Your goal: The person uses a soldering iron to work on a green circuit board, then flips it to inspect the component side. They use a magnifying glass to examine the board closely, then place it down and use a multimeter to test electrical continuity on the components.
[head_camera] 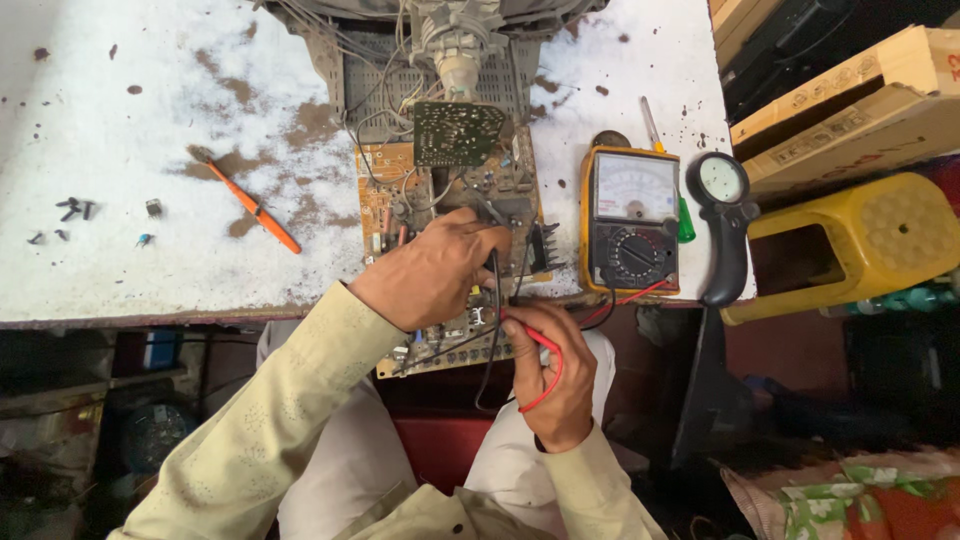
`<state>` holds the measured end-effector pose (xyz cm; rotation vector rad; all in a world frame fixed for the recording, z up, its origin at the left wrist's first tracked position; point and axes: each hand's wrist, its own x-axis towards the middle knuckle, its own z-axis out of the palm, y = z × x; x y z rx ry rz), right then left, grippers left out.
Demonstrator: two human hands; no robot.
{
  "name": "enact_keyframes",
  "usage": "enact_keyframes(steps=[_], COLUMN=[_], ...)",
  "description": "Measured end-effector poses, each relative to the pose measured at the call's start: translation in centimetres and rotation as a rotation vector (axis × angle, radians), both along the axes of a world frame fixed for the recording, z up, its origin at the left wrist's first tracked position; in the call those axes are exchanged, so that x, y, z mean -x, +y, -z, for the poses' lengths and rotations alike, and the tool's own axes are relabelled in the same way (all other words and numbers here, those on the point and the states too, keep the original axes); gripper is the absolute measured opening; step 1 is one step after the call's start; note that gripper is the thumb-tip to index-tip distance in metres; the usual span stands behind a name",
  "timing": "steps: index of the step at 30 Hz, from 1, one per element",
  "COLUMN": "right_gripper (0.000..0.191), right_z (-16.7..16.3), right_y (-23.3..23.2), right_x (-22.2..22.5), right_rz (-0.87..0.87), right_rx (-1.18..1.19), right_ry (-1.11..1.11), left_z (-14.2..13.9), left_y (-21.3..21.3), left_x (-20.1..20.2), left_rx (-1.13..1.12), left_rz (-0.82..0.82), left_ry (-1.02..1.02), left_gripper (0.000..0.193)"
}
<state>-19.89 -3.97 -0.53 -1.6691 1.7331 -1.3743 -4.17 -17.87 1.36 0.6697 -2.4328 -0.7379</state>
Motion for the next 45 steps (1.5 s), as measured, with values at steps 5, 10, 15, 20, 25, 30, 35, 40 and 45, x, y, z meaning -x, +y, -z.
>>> enact_keyframes(steps=[5, 10, 15, 20, 25, 30, 35, 40, 45], right_gripper=[0.014, 0.014, 0.014, 0.014, 0.013, 0.013, 0.013, 0.013, 0.016], right_z=[0.0, 0.1, 0.0, -0.5, -0.9, -0.6, 0.5, 0.8, 0.0], right_y=[0.0, 0.0, -0.3, -0.2, -0.3, -0.2, 0.0, 0.3, 0.1], right_x=[-0.3, -0.3, 0.1, 0.2, 0.2, 0.2, 1.2, 2.8, 4.5], right_rz=[-0.006, 0.024, 0.031, 0.024, 0.023, 0.048, 0.009, 0.058, 0.162], right_rx=[0.017, 0.003, 0.025, 0.023, 0.015, 0.009, -0.031, 0.017, 0.073], right_ry=[0.007, 0.066, 0.095, 0.003, 0.017, 0.008, 0.12, -0.263, -0.395], left_z=[-0.2, -0.2, -0.2, -0.1, 0.0, -0.1, -0.2, -1.7, -2.6], left_y=[-0.1, -0.1, -0.3, -0.3, -0.3, -0.3, 0.1, 1.5, 8.3], left_x=[-0.1, 0.0, 0.2, 0.5, 0.5, 0.6, 0.4, -0.8, -1.2], left_rx=[-0.043, -0.045, -0.044, -0.036, -0.033, -0.018, -0.098, 0.016, 0.06], left_rz=[0.008, 0.008, -0.01, 0.0, 0.01, 0.02, -0.038, -0.026, -0.307], left_ry=[-0.013, -0.017, -0.05, 0.0, 0.009, -0.004, -0.059, 0.101, 0.13], left_gripper=[0.031, 0.031, 0.045, 0.041, 0.038, 0.038, 0.044, 0.038, 0.018])
